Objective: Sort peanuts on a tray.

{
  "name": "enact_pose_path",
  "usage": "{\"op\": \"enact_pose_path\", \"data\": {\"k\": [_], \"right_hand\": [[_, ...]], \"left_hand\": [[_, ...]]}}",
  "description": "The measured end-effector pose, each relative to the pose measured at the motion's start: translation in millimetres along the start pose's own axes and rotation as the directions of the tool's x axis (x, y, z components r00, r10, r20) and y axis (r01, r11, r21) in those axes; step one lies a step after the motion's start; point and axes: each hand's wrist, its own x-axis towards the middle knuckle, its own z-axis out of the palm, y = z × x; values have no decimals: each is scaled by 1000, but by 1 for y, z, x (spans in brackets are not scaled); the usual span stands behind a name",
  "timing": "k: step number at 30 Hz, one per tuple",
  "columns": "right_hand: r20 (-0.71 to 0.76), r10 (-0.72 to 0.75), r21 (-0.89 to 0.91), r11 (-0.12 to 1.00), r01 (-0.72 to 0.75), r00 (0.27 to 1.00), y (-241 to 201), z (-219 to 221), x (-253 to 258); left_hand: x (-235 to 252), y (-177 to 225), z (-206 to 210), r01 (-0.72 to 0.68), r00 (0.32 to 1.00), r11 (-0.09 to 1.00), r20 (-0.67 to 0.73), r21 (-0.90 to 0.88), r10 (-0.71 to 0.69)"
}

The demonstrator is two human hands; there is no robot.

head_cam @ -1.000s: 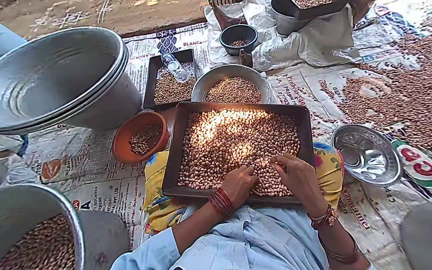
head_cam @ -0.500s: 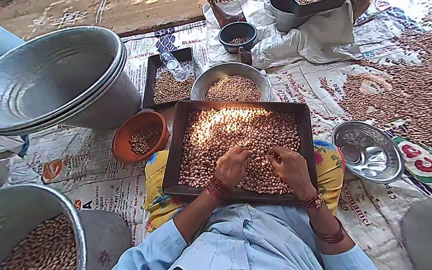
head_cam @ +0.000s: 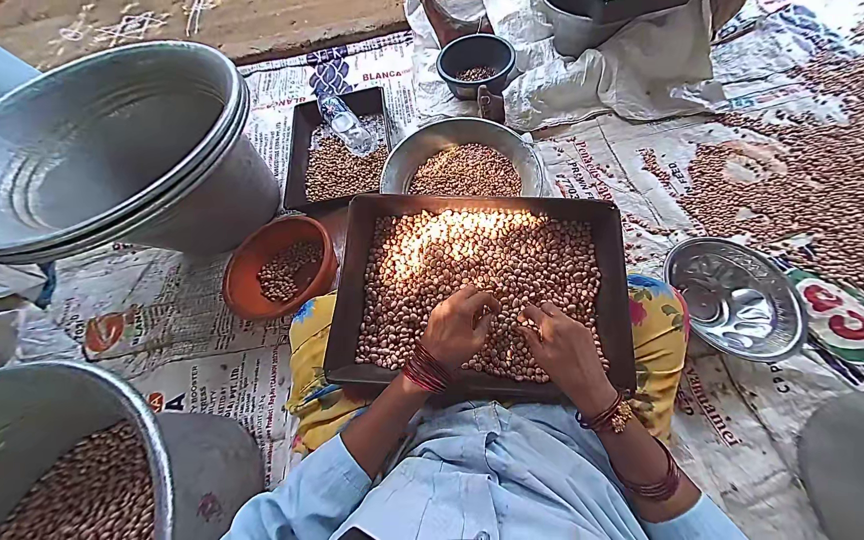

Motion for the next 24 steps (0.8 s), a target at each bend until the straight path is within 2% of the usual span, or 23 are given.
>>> {"op": "enact_pose_path", "data": {"k": [3,5,9,11,15,17,19,20,22,23,24], "right_hand": [[22,0,27,1000,-1,1000,3,1,-2],[82,28,3,1000,-28,996,5,0,-4],[144,69,3,998,-71,987,7,-6,-7],[153,73,16,997,-76,985,8,-6,-6],[267,129,-16,991,-130,955,4,-10,1],[300,143,-2,989,-149,943,5,-13,4],[287,146,113,976,-185,947,13,-20,8],[245,151,235,949,-210,958,19,-22,10],[187,230,536,791,-296,955,33,-31,18],[164,285,635,702,-322,944,40,-35,23],[130,341,662,669,-338,931,46,-39,29]], "left_hand": [[-13,2,-2,-85,970,992,219,-92,103],[-21,5,7,-182,950,981,245,-65,193],[-22,16,10,-153,918,987,375,44,125],[-20,19,11,-141,916,988,387,58,108],[-19,24,19,-129,934,989,345,70,97],[-17,29,21,-92,926,992,373,90,52],[-14,34,21,-61,904,991,428,122,3],[-13,36,21,-59,898,990,439,126,-2],[-14,33,20,-63,906,995,422,72,27],[-14,30,20,-47,916,999,398,7,40],[-13,25,18,-12,933,996,358,-89,43]]}}
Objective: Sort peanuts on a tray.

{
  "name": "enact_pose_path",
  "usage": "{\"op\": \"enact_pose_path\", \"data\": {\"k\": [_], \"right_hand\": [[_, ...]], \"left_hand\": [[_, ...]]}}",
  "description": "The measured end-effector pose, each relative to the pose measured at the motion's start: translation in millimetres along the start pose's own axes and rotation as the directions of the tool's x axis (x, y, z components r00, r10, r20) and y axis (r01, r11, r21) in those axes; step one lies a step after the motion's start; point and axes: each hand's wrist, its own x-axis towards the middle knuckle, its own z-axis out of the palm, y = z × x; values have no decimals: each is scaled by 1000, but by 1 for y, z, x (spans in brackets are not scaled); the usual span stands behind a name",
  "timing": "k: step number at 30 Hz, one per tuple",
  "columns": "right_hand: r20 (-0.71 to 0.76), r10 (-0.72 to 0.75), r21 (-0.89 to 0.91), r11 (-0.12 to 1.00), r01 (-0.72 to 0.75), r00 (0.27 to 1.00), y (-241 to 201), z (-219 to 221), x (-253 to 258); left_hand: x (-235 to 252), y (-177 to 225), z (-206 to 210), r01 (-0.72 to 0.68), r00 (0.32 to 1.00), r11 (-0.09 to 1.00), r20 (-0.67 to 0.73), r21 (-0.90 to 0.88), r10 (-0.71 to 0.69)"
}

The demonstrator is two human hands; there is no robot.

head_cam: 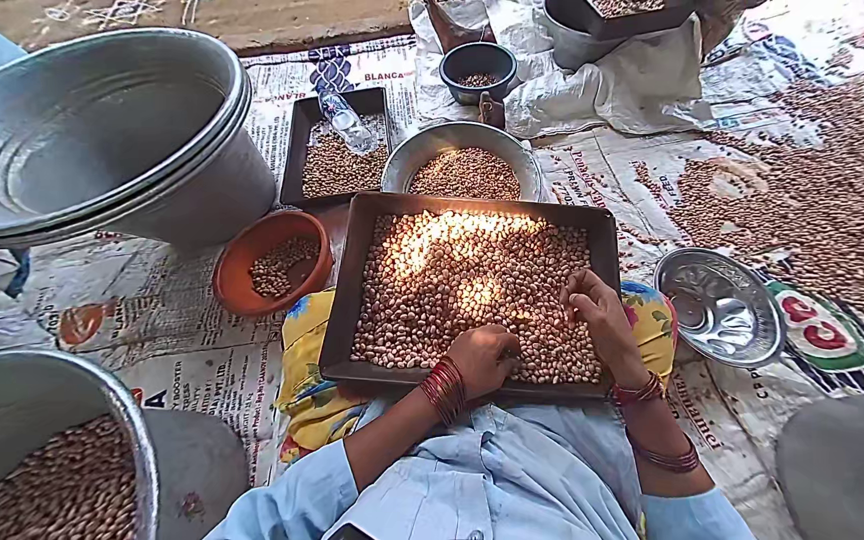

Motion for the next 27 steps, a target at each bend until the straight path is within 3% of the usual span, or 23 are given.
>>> {"op": "enact_pose_path", "data": {"k": [2,4,7,10,14,16,19,21,23,27], "right_hand": [[-67,14,-164,986,-25,998,-6,-9,11],[-85,-47,-414,910,8,995,-14,-6,19],[-25,-150,-605,789,104,988,-18,7,29],[17,-144,-690,715,116,989,-21,19,36],[31,-113,-711,696,102,993,-17,24,38],[18,-100,-638,765,88,995,-14,19,37],[-36,-70,-214,975,61,997,1,3,35],[-60,-51,100,993,56,997,9,-3,28],[-23,-31,28,999,31,999,9,-3,14],[79,-121,-429,892,144,989,-2,14,-13]], "left_hand": [[3,-7,-12,41,993,975,-98,-221,-63],[10,-11,-30,60,960,960,-249,-274,-131],[22,-13,-58,148,893,976,-402,-162,-202],[36,-16,-70,194,885,981,-433,12,-170],[51,-22,-65,143,903,979,-425,146,-69],[57,-18,-64,190,923,960,-370,205,-103],[63,-18,-61,208,932,942,-345,263,-110],[64,-21,-57,193,924,939,-375,284,-76],[62,-21,-57,195,921,939,-382,282,-77],[55,-31,-64,141,899,978,-435,157,-60]]}}
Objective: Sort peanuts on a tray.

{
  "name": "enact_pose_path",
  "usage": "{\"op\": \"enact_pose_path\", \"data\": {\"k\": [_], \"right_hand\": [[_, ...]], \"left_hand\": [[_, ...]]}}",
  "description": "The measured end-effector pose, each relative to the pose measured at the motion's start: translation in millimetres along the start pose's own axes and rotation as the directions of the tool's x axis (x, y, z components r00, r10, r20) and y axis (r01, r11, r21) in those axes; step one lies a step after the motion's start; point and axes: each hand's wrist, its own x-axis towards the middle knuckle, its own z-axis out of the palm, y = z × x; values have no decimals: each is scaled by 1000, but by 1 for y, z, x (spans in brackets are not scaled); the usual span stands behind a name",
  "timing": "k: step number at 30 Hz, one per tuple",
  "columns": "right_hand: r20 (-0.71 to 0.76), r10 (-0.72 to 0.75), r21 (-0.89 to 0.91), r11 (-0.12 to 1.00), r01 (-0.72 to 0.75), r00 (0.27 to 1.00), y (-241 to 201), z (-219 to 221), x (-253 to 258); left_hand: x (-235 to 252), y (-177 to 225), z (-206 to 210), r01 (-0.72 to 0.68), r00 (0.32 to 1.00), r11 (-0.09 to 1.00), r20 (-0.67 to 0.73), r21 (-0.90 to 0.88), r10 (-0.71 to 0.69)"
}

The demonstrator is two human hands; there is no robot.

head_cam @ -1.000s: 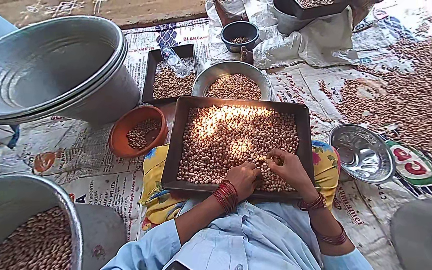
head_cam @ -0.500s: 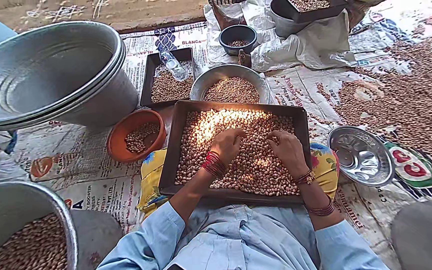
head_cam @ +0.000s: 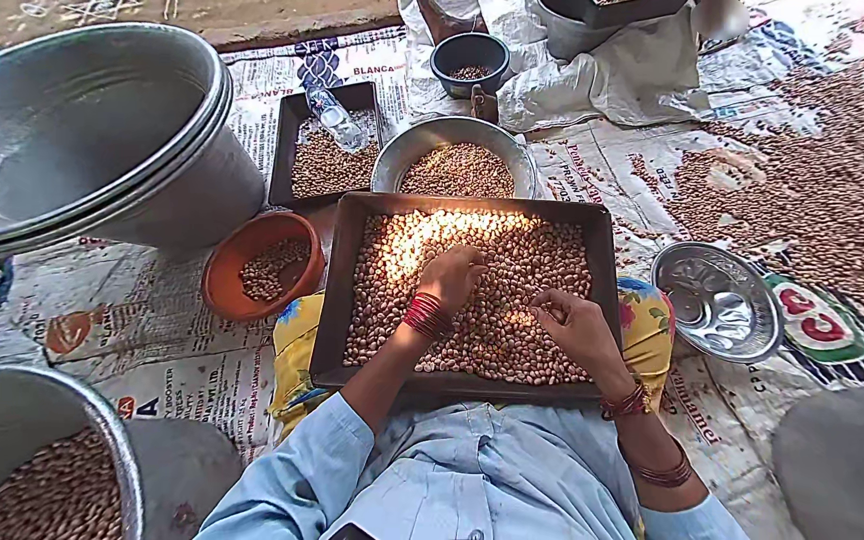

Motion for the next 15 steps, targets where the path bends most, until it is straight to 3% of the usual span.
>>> {"op": "enact_pose_path", "data": {"k": [5,9,11,15], "right_hand": [[-43,-158,-119,981,152,987,-19,18,8],[-103,-187,-192,967,165,977,-39,27,33],[-119,-213,-242,953,179,970,-45,32,42],[18,-123,-376,919,121,992,-56,35,50]], "left_hand": [[-10,-11,-18,66,995,995,-75,-78,-72],[-18,-7,-19,56,992,996,-106,-70,-63],[-17,-2,-16,43,997,998,-65,-49,-46],[-10,10,-9,94,990,989,97,111,-105]]}}
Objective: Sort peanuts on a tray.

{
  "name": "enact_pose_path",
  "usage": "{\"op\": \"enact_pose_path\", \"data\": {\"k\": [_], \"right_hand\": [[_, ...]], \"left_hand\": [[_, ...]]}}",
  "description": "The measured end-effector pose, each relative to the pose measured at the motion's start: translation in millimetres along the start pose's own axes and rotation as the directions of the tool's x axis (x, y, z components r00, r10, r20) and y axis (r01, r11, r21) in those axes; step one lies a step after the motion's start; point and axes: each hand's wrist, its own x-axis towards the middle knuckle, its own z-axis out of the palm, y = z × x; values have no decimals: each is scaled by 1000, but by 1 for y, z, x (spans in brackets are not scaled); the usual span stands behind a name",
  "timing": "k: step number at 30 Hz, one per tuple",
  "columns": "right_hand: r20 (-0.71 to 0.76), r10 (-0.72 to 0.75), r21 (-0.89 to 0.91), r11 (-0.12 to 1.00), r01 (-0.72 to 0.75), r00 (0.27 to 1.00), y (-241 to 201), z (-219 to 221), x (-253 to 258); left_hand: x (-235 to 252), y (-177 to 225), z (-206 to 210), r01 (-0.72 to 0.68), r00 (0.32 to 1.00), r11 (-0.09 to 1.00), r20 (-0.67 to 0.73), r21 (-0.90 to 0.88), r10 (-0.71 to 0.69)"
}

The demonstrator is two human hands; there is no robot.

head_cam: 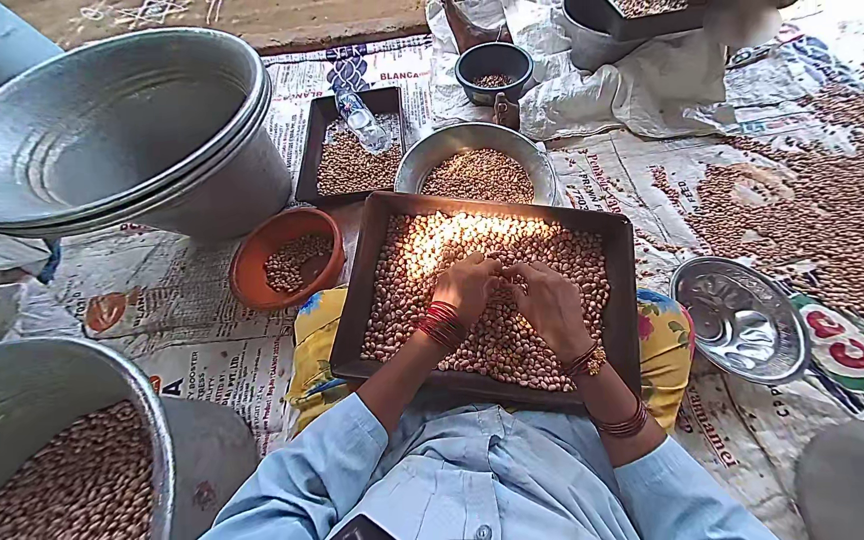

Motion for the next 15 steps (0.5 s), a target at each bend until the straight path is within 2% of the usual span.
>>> {"op": "enact_pose_path", "data": {"k": [3,5,8,10,12,14,15], "right_hand": [[-18,-21,2,1000,21,1000,3,10,-3],[-49,-30,40,999,32,998,6,14,-5],[-46,-39,169,985,46,998,12,12,-10],[-64,-18,347,937,39,998,21,10,-15],[-35,56,622,783,-22,998,32,8,-22],[29,103,833,547,-81,994,37,6,-29],[48,101,862,498,-92,994,38,7,-34]], "left_hand": [[3,2,5,18,999,999,33,31,-19],[1,-4,2,6,1000,999,21,-52,-5],[-10,-31,-5,-33,992,906,-124,-422,-21],[-26,-52,-19,8,987,784,-119,-621,-104],[-47,-69,-27,37,984,711,-97,-702,-147],[-70,-78,-28,50,997,731,-15,-681,-82],[-81,-80,-27,51,998,779,57,-625,-19]]}}
